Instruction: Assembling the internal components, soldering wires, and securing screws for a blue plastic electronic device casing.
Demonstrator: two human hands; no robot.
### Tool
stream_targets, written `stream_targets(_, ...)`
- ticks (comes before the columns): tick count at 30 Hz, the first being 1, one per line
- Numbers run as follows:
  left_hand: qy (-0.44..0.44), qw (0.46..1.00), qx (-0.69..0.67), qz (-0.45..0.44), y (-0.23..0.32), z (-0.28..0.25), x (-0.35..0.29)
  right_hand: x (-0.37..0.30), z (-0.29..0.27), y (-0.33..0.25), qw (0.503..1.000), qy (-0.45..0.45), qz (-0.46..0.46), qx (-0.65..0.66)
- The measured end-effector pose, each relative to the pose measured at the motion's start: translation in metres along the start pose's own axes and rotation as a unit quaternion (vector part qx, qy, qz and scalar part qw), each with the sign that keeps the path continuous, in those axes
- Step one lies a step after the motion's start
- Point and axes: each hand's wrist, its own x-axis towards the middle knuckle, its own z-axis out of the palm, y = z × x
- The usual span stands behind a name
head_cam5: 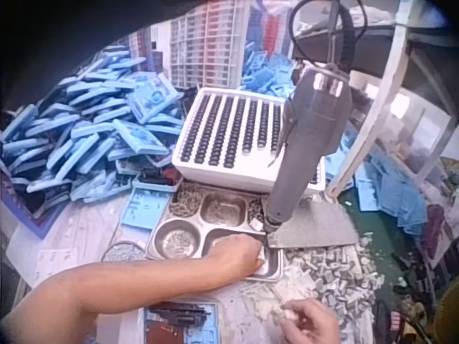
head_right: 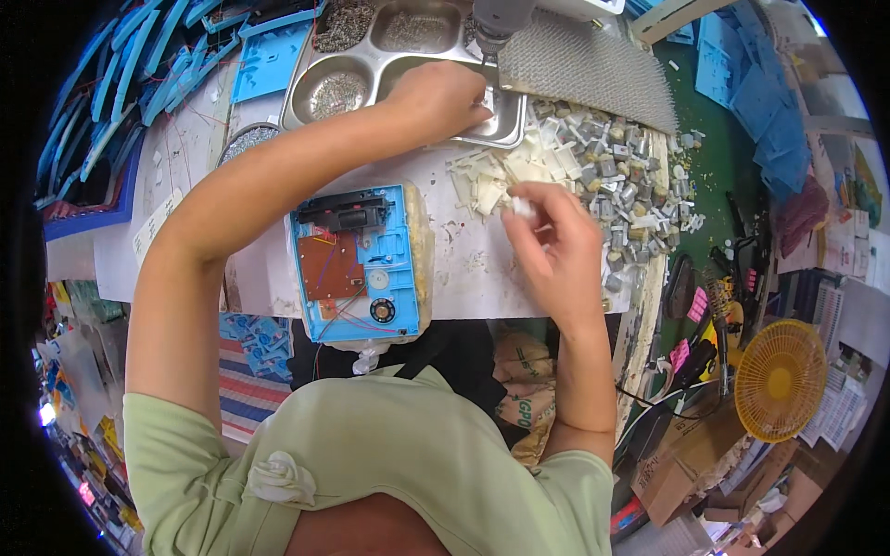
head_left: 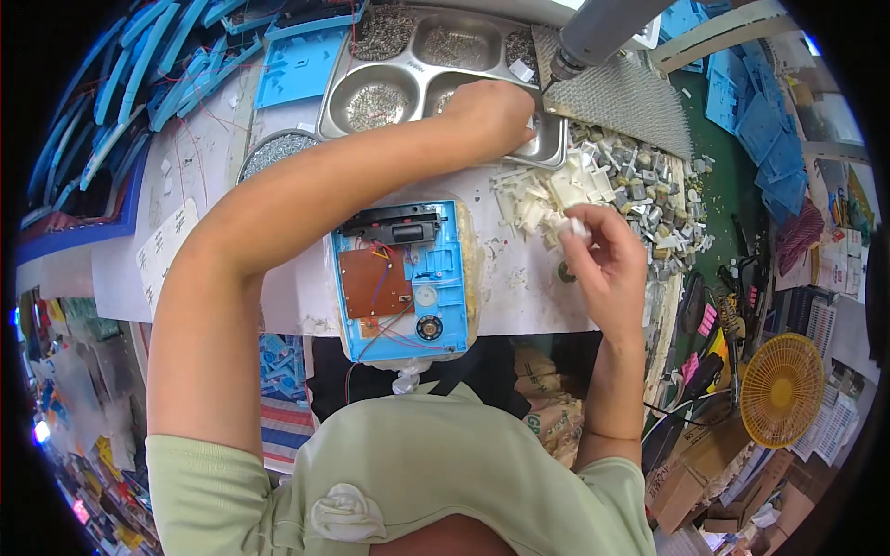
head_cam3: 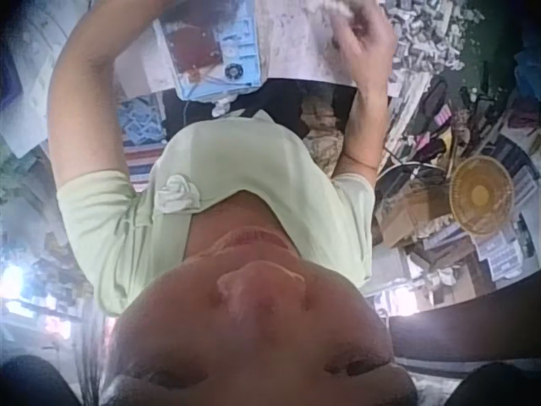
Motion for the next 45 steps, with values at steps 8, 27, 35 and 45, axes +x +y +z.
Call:
stream_targets(8,0.104,0.987,0.027,0.116,-0.034,-0.017,-0.013,-0.038,-0.027,-0.006,0.992,0.019,0.042,0.121)
stream_targets(27,-0.110,0.688,-0.688,-0.201,0.046,-0.034,-0.273,-0.057,0.029,-0.036,0.955,-0.167,-0.243,0.021)
stream_targets(35,0.001,0.931,-0.365,0.014,0.036,-0.038,-0.236,-0.078,0.018,-0.006,0.975,-0.173,-0.088,0.112)
stream_targets(45,0.033,0.995,-0.093,0.012,0.039,-0.021,-0.214,-0.061,0.015,0.008,0.978,-0.140,-0.145,0.061)
